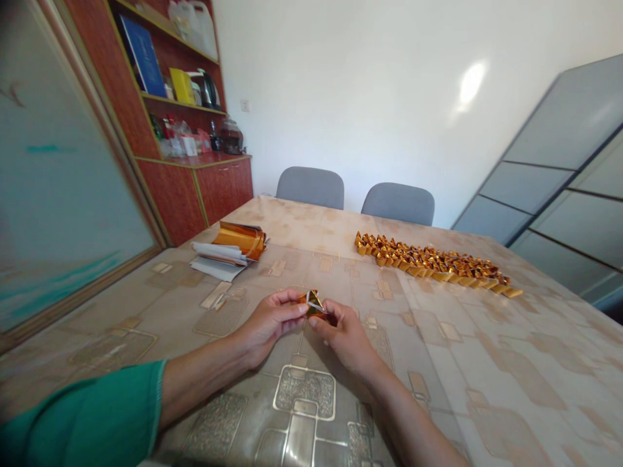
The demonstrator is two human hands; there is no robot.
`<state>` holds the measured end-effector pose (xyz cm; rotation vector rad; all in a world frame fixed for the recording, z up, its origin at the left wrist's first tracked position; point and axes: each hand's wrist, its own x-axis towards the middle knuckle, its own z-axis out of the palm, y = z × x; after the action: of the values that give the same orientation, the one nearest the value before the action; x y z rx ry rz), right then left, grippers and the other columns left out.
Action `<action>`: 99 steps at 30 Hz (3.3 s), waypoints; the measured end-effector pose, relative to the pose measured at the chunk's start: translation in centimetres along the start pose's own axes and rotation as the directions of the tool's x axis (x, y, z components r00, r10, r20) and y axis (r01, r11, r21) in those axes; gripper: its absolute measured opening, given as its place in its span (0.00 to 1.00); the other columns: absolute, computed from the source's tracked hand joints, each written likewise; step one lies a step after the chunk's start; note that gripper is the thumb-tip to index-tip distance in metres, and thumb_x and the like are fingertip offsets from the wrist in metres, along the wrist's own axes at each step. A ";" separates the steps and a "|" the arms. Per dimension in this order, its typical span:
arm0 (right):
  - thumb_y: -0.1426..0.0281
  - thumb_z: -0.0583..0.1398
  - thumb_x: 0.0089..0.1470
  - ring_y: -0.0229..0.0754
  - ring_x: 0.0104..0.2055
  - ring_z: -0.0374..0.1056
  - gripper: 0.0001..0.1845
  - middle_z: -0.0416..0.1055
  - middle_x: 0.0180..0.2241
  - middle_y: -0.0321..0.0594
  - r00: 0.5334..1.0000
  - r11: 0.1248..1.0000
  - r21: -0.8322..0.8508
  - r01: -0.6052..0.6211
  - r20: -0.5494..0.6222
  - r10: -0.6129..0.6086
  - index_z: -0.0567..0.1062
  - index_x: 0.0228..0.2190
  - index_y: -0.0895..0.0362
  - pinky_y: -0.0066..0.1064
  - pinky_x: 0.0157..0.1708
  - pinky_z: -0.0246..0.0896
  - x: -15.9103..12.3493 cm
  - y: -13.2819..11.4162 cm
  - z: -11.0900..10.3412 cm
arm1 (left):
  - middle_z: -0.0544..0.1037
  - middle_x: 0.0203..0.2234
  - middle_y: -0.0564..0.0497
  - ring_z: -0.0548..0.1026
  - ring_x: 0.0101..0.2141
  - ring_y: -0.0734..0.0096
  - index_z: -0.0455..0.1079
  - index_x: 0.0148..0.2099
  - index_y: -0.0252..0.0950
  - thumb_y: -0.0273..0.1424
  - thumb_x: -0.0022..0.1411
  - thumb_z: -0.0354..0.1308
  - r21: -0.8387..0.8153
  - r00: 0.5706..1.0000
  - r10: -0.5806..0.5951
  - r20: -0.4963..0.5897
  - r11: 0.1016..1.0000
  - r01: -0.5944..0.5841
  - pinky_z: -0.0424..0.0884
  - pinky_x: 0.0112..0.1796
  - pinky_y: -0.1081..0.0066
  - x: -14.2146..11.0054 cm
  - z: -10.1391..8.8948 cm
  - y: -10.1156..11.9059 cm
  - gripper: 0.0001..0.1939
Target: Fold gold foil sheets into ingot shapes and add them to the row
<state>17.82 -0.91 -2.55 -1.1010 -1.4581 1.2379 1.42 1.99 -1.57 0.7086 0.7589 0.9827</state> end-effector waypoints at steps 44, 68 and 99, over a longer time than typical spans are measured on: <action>0.51 0.67 0.48 0.39 0.28 0.57 0.21 0.63 0.24 0.34 0.996 0.998 -0.014 0.053 -0.071 -0.054 0.70 0.24 0.54 0.31 0.30 0.53 -0.2 -1.8 -0.7 | 0.71 0.19 0.54 0.67 0.23 0.74 0.70 0.24 0.34 0.29 0.47 0.65 0.398 0.949 0.273 0.156 0.862 -0.313 0.62 0.28 0.74 -0.6 0.5 0.8 0.07; 0.58 0.67 0.53 0.38 0.32 0.61 0.13 0.68 0.27 0.33 0.978 0.979 0.116 0.169 -0.146 -0.151 0.75 0.26 0.54 0.29 0.35 0.56 -0.2 -0.7 -0.8 | 0.74 0.31 0.52 0.73 0.32 0.72 0.71 0.36 0.35 0.26 0.55 0.62 0.533 0.738 0.619 0.269 0.542 -0.649 0.68 0.34 0.74 -1.4 0.6 0.9 0.05; 0.45 0.55 0.58 0.43 0.35 0.65 0.27 0.73 0.33 0.39 0.998 0.900 0.434 0.054 0.005 -0.062 0.79 0.36 0.55 0.32 0.36 0.60 -0.9 -2.7 0.4 | 0.73 0.22 0.55 0.66 0.25 0.77 0.71 0.28 0.34 0.36 0.50 0.68 0.253 0.955 0.136 0.263 0.946 -0.204 0.58 0.29 0.74 -0.8 0.6 1.4 0.12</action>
<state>17.39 -2.19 -0.01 -0.7386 -1.1401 1.4450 0.99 1.72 0.12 1.1354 0.6322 0.9326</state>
